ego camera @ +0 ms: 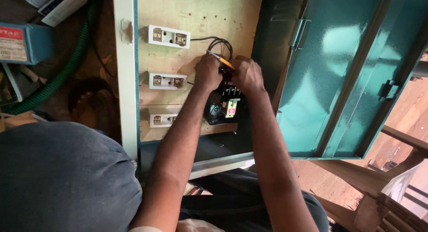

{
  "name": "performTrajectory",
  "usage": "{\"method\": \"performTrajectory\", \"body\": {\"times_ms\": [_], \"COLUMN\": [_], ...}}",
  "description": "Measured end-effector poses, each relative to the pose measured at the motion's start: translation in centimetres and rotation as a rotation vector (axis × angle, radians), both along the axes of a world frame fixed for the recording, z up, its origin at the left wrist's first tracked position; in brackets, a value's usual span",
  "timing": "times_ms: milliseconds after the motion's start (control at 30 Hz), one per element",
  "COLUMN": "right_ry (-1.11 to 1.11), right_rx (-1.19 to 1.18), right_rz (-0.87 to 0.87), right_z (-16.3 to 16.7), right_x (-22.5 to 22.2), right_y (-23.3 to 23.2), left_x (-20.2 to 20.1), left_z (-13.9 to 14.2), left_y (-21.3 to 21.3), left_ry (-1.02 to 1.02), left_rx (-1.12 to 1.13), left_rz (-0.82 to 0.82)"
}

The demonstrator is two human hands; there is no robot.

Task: The person connects black wires to the terminals of a contactor mounted inside a teal metal distribution box, using a screwdriver to loosen and tighten the terminal screws while holding the wires in place. They work terminal by terminal, repositioning the wires and checking the connections, with the box lid open on the ground.

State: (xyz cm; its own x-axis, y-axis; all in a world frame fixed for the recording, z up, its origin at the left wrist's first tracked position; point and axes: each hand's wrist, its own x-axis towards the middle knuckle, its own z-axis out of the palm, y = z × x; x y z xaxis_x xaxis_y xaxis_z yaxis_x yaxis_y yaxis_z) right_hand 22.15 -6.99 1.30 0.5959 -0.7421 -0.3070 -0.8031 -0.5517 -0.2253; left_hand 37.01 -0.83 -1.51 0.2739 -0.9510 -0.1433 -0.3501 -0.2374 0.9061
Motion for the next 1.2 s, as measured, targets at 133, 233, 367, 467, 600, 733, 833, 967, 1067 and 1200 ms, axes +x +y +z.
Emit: {"method": "performTrajectory", "body": {"times_ms": [133,233,367,467,600,733,833,967,1067,1200], "right_ry": [-0.028,-0.014,0.057,0.062,0.012,0.083,-0.023,-0.159,-0.177,-0.22], "right_rx": [-0.001,0.054,0.024,0.027,-0.044,-0.119,-0.036,0.055,0.049,0.046], "right_rz": [0.022,0.014,-0.06,-0.247,-0.259,-0.126,-0.243,-0.426,-0.544,-0.543], "right_z": [0.1,0.0,0.1,2.1,10.2,20.7,26.5,29.9,30.5,29.9], "right_x": [-0.3,-0.7,-1.2,-1.6,-2.8,-3.5,-3.2,-2.3,-2.8,-4.2], "right_y": [0.1,0.0,0.4,0.4,-1.3,1.7,8.2,15.6,17.9,18.0], "left_x": [-0.1,0.1,1.1,1.8,1.6,0.1,-1.8,-4.3,-5.2,-4.1], "left_z": [-0.1,-0.4,-1.1,-1.6,-2.2,-2.1,-1.3,0.1,0.7,-0.3], "left_y": [0.1,0.0,-0.5,-1.5,-3.1,-5.0,-6.3,-7.2,-6.7,-5.9], "left_ry": [0.038,0.113,0.102,0.136,0.085,0.056,-0.005,-0.309,-0.608,-0.868], "left_rx": [0.066,0.009,-0.172,-0.148,-0.114,-0.284,-0.057,0.231,0.096,-0.123], "left_rz": [-0.012,-0.014,-0.151,-0.22,-0.076,-0.232,-0.598,-1.0,-1.127,-1.355]}}
